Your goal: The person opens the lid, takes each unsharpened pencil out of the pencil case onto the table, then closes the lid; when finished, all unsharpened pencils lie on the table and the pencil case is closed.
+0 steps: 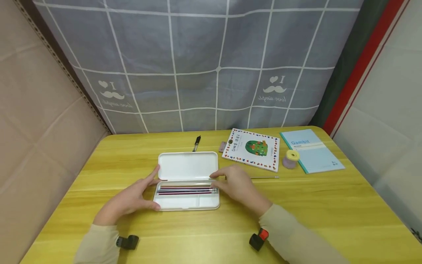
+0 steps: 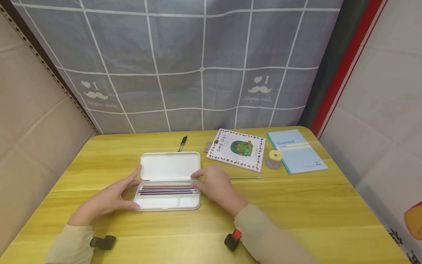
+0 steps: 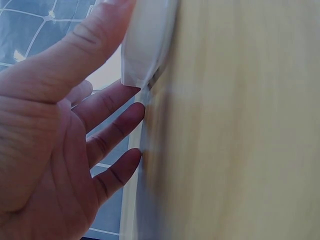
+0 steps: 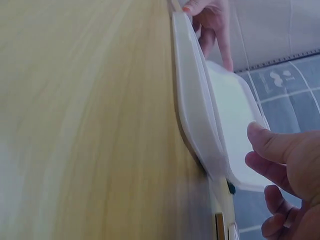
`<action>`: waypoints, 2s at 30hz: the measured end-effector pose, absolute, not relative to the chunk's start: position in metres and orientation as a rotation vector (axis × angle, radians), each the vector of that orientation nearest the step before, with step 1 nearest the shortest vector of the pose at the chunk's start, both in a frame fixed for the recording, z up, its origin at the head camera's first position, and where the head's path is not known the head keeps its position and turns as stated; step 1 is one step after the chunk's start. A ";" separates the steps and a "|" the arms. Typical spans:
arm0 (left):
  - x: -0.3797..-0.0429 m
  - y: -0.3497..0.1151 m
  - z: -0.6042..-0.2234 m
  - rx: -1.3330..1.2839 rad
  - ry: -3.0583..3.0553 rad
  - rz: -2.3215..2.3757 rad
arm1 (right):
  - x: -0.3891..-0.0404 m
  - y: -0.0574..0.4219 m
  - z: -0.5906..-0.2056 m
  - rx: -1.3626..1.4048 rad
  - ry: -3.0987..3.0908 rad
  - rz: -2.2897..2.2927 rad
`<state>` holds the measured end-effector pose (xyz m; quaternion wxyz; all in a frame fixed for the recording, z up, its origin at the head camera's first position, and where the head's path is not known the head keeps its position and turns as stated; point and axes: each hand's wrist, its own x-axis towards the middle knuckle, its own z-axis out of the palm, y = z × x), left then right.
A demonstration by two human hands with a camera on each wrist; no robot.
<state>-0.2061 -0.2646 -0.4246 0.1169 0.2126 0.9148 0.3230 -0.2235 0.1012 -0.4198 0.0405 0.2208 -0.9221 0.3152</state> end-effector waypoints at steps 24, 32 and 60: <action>-0.207 -0.266 -0.425 0.602 2.647 0.991 | -0.216 0.064 -0.429 0.735 -2.905 0.691; -0.206 -0.265 -0.423 0.604 2.649 0.981 | -0.216 0.059 -0.429 0.731 -2.910 0.587; -0.207 -0.266 -0.425 0.579 2.644 0.984 | -0.217 0.068 -0.421 0.645 -2.779 0.750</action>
